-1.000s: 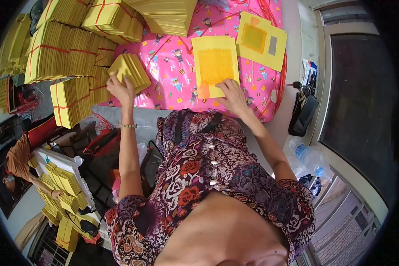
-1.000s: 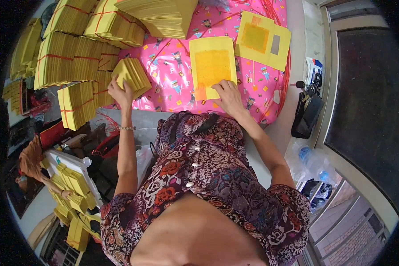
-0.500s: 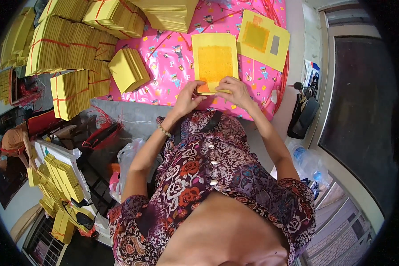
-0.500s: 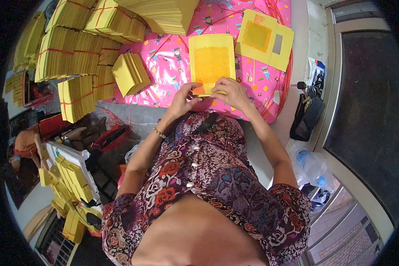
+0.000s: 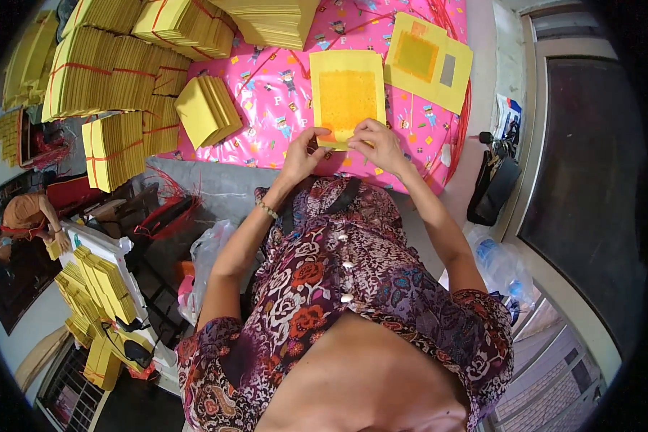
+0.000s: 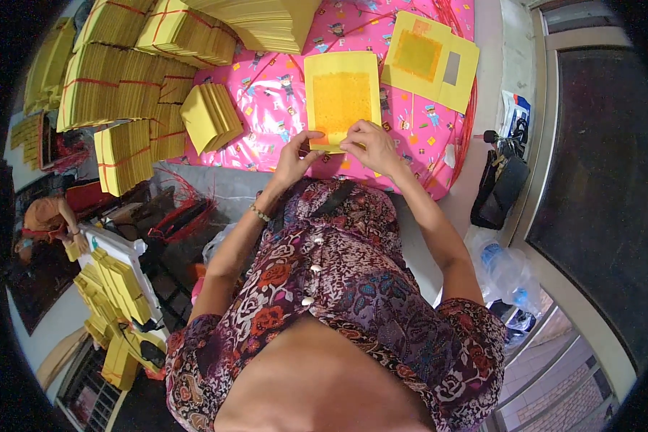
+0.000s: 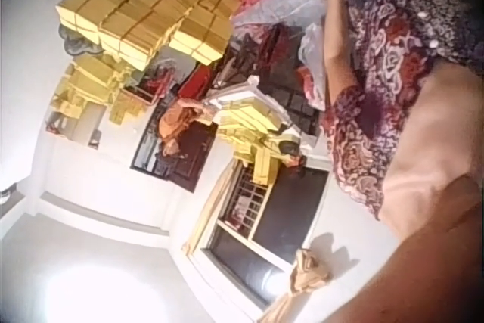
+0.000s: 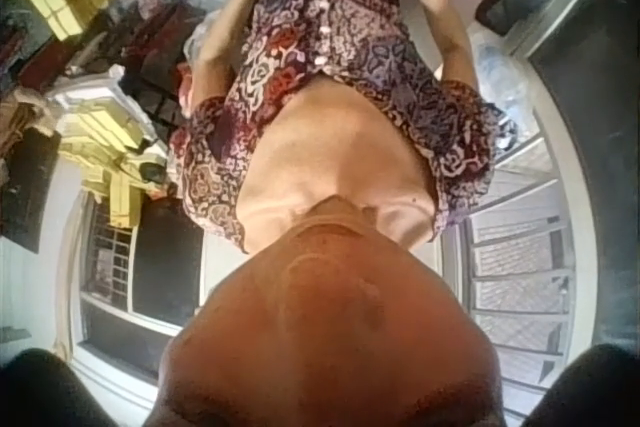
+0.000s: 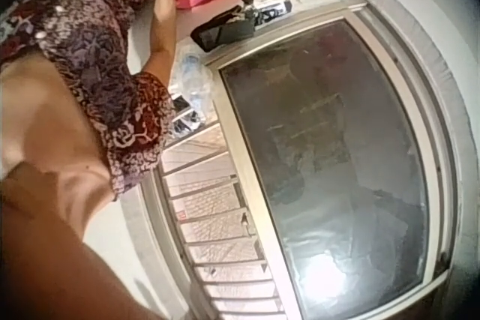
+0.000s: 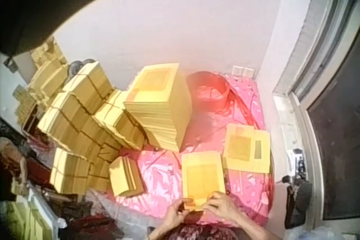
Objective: Sorting and stacking yellow joss paper bundles.
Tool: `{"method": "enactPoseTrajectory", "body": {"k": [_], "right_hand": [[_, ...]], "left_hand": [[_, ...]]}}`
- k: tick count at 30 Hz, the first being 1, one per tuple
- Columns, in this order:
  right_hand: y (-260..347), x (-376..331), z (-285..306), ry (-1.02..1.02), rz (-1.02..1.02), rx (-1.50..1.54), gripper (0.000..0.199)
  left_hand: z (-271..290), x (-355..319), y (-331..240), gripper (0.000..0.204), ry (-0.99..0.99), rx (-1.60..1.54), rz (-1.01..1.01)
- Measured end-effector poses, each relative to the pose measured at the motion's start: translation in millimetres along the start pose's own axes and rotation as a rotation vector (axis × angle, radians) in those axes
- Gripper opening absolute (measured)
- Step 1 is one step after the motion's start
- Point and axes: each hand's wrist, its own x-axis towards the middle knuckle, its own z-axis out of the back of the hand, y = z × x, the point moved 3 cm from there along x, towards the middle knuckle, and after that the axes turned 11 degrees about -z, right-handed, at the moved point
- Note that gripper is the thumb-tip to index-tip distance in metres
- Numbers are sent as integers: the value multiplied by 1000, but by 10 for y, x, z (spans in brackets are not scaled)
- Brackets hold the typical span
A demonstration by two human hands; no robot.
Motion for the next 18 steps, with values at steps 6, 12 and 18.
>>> {"method": "enactPoseTrajectory", "body": {"k": [6, 12, 18], "right_hand": [[-8, 37, 0, 11, -21, 23, 14], [-12, 32, 1, -5, -6, 28, 14], [15, 11, 21, -28, 20, -12, 11]], "left_hand": [[-4, 6, -3, 33, -20, -46, 6], [-4, 8, -36, 33, -9, -53, 37], [27, 23, -268, 34, 57, 330, 16]]}}
